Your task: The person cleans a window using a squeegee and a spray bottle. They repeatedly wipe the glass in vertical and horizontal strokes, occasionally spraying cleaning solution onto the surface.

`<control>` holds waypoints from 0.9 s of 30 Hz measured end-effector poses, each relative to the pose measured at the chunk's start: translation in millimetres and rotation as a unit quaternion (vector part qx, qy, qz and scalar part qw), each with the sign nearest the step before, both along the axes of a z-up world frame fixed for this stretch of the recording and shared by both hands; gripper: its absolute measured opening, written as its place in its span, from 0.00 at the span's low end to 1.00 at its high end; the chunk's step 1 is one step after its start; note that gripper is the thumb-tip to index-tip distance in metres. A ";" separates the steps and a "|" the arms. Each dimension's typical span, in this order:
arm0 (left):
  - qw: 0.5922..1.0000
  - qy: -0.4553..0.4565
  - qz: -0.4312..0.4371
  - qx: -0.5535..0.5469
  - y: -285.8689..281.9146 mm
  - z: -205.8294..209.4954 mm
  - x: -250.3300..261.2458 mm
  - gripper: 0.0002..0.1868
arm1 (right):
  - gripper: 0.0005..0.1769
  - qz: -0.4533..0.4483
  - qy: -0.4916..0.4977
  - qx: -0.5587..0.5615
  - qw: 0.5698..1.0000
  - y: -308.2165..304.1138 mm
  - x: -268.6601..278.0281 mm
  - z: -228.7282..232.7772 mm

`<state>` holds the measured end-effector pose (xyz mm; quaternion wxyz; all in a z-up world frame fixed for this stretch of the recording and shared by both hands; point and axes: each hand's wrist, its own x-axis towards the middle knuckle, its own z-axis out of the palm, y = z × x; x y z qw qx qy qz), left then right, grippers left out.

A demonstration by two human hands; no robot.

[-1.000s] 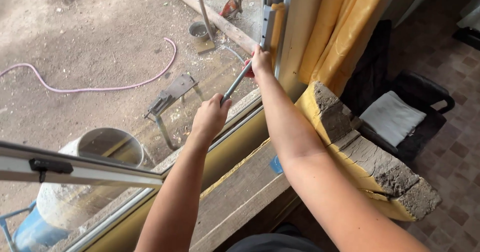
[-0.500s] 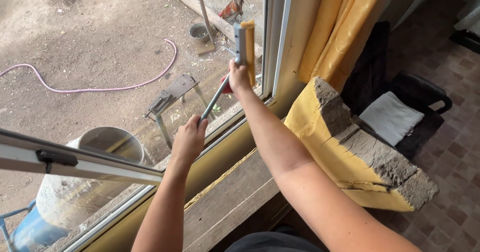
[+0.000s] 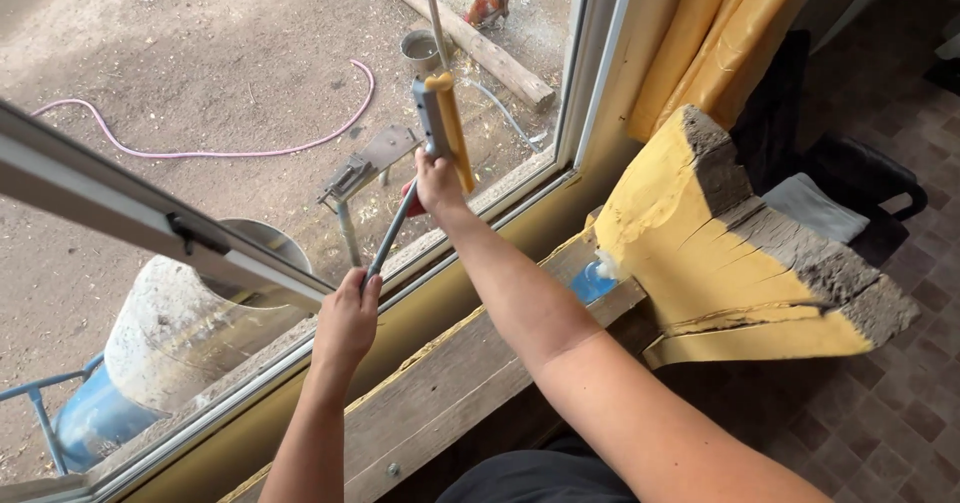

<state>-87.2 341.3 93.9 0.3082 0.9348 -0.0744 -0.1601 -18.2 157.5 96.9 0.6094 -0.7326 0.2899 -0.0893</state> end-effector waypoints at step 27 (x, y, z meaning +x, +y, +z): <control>0.984 0.097 0.127 -0.077 150.5 -22.6 -74.6 0.11 | 0.23 0.130 0.003 0.186 0.974 163.7 -2.0 -33.1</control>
